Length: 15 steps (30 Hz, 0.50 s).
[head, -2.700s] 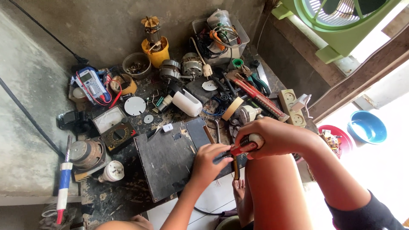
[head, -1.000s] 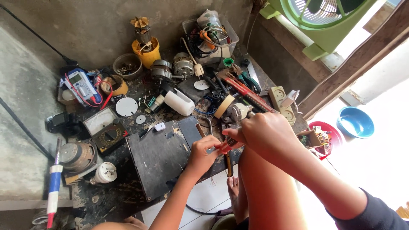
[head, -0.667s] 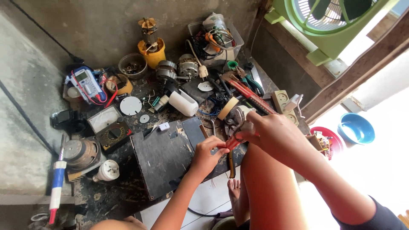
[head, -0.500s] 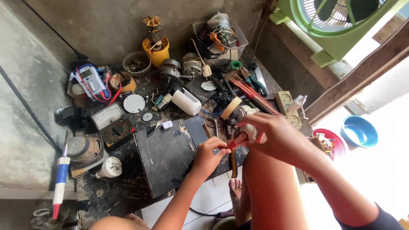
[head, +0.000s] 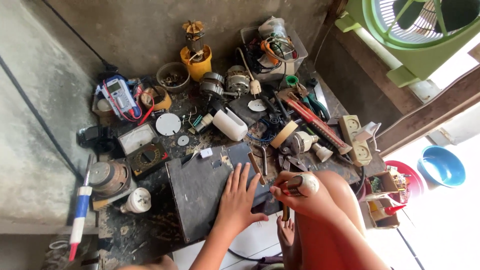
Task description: Installing and adjusting internal electronic components on a circuit board using a screwdriver.
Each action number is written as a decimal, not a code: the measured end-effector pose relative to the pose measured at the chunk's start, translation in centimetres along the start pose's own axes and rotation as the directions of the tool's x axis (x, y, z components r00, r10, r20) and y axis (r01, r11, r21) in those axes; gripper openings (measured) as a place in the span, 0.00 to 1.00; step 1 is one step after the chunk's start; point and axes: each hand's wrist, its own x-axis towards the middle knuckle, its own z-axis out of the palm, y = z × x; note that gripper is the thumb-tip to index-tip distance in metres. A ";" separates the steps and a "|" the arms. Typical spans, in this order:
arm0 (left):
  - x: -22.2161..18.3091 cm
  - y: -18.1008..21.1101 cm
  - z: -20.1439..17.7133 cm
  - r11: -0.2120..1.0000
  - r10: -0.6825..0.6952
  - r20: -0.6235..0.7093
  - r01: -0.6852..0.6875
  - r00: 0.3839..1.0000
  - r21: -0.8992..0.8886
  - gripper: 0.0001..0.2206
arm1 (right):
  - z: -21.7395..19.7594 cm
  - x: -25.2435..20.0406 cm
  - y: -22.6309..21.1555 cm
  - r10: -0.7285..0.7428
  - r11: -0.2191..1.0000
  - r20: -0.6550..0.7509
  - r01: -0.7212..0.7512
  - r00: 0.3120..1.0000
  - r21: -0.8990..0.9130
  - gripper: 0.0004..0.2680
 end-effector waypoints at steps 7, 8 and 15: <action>-0.3 0.3 -1.9 0.999 -0.032 0.006 0.032 0.999 -0.026 0.38 | -1.5 0.4 1.1 0.358 0.926 -0.061 -0.346 0.932 0.152 0.03; -0.6 0.4 -2.5 0.997 -0.043 0.023 0.045 0.999 -0.059 0.34 | -1.0 0.4 3.2 0.223 0.889 -0.124 -0.150 0.967 0.432 0.04; -2.8 -1.4 -4.3 0.997 -0.024 0.186 0.038 0.982 -0.070 0.33 | -2.9 4.9 4.0 0.171 0.811 -0.159 -0.048 0.972 0.583 0.02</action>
